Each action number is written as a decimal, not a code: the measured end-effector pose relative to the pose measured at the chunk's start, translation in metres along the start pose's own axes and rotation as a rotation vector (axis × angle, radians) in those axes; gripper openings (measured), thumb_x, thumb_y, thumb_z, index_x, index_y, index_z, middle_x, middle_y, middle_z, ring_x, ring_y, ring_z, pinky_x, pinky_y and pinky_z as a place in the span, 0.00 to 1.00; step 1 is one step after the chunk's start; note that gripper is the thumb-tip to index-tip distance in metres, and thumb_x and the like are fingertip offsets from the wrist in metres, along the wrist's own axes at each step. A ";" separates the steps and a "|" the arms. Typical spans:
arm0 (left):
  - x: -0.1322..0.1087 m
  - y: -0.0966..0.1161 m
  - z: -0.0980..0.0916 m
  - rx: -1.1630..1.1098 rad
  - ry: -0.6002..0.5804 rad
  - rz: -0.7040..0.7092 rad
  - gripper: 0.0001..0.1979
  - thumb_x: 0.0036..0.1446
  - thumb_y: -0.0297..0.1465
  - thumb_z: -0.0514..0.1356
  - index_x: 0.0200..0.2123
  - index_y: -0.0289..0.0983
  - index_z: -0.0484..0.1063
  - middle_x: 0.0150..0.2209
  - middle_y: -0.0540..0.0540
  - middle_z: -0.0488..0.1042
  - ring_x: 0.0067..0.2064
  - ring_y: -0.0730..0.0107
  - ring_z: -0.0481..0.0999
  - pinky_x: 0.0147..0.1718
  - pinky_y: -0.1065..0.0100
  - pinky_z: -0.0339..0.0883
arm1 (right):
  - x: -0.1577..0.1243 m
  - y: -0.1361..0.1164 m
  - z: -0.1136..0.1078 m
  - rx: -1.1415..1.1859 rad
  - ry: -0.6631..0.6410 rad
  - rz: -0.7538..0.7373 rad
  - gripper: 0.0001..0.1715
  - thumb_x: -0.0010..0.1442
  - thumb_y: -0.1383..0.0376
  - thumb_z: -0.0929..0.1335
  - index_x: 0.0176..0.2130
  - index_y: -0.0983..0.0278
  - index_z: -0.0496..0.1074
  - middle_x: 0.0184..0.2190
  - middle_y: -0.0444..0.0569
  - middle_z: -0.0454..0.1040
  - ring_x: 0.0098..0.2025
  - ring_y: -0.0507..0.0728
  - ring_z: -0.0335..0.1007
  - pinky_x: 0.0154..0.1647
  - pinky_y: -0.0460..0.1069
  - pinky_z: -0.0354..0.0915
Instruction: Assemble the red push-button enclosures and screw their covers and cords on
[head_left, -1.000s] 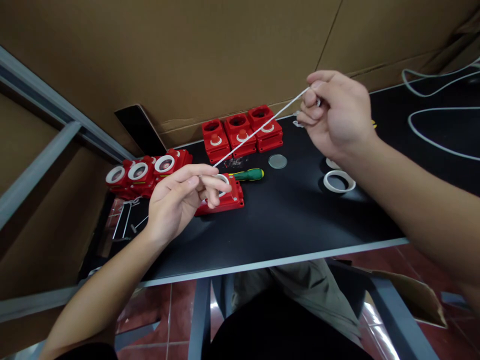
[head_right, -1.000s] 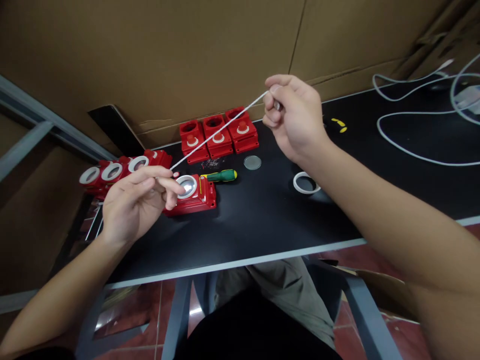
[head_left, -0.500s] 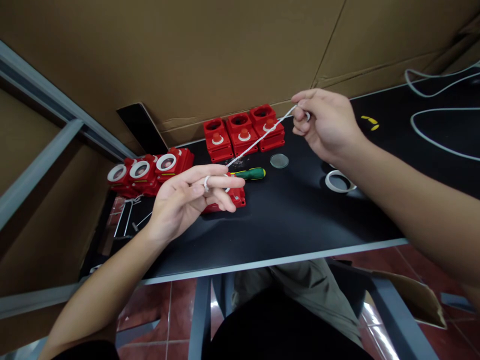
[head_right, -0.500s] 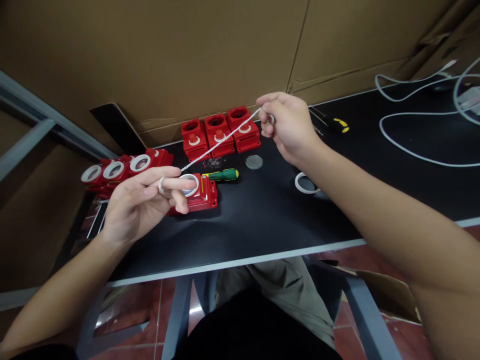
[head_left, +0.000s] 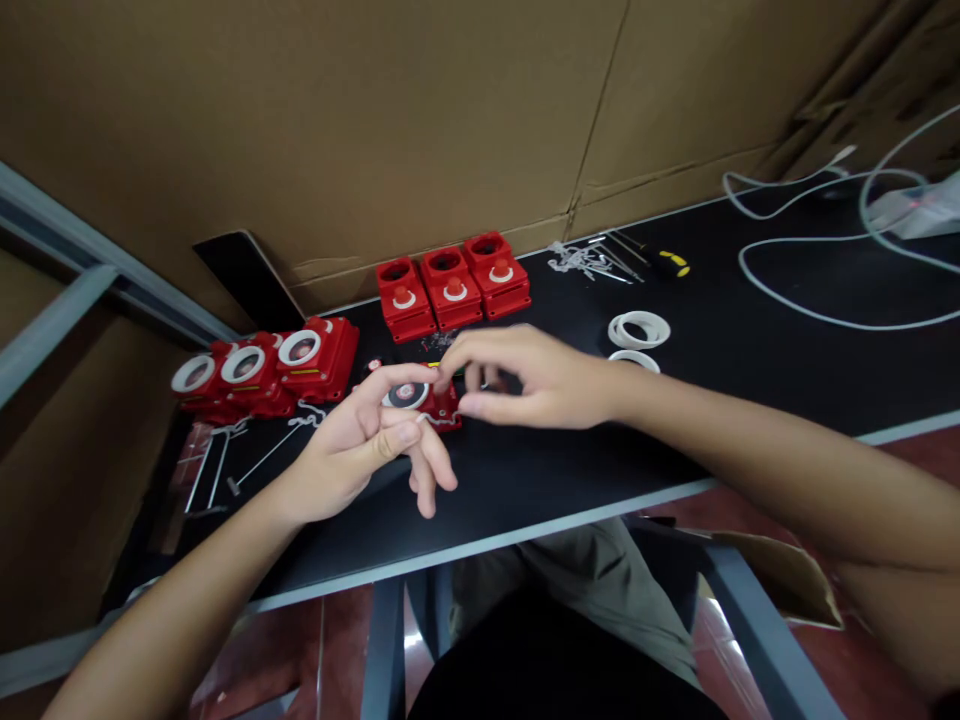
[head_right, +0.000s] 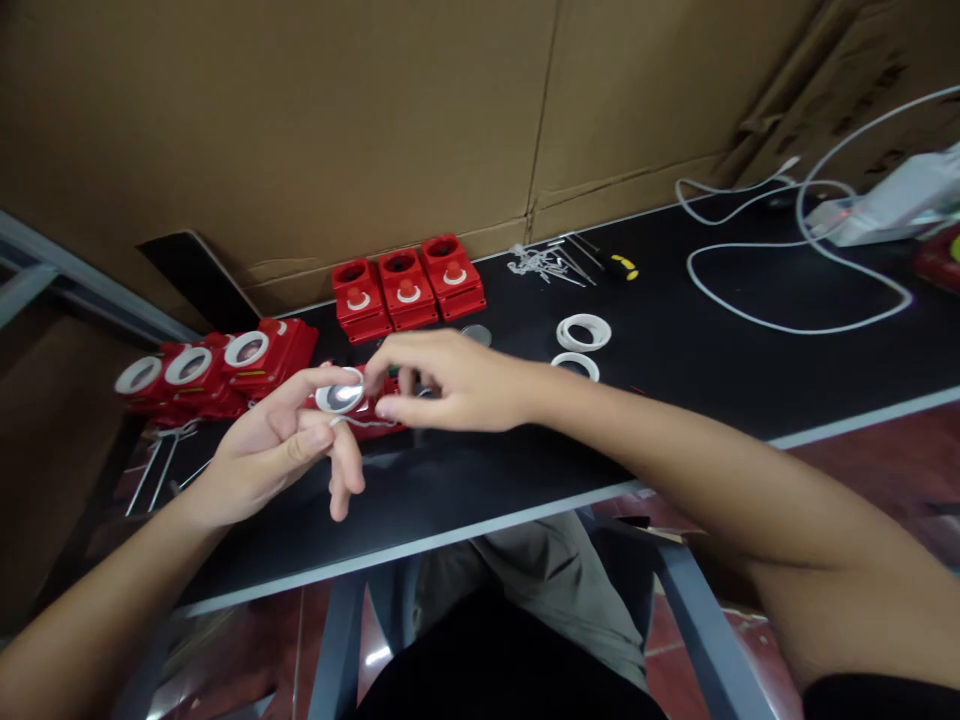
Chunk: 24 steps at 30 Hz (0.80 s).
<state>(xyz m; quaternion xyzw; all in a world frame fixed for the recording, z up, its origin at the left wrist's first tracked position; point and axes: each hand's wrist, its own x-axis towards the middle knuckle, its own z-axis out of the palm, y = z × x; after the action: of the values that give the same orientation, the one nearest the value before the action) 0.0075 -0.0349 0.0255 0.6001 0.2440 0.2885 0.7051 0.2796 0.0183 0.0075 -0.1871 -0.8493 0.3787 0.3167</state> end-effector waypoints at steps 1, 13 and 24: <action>-0.001 0.000 0.000 0.036 0.010 0.018 0.19 0.80 0.37 0.67 0.66 0.42 0.65 0.37 0.44 0.91 0.30 0.59 0.91 0.33 0.65 0.82 | 0.000 -0.003 0.009 0.102 -0.068 0.010 0.19 0.73 0.54 0.73 0.54 0.66 0.78 0.44 0.50 0.81 0.38 0.50 0.72 0.39 0.47 0.66; 0.003 -0.005 0.002 0.332 0.293 0.222 0.09 0.76 0.35 0.72 0.47 0.37 0.78 0.37 0.44 0.90 0.31 0.66 0.90 0.32 0.72 0.81 | -0.001 -0.003 0.015 0.362 -0.114 0.110 0.15 0.73 0.57 0.71 0.42 0.66 0.71 0.33 0.45 0.76 0.32 0.47 0.66 0.35 0.45 0.62; 0.000 -0.008 0.005 0.623 0.445 0.247 0.11 0.75 0.39 0.72 0.43 0.38 0.81 0.32 0.46 0.89 0.26 0.68 0.86 0.29 0.71 0.82 | 0.000 0.001 0.011 0.235 -0.172 0.080 0.13 0.68 0.61 0.72 0.34 0.65 0.70 0.29 0.43 0.73 0.30 0.46 0.64 0.33 0.44 0.60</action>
<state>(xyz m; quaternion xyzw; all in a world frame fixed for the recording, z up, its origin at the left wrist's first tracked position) 0.0116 -0.0393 0.0179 0.7328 0.3924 0.4063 0.3795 0.2729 0.0134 0.0009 -0.1494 -0.8149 0.5025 0.2473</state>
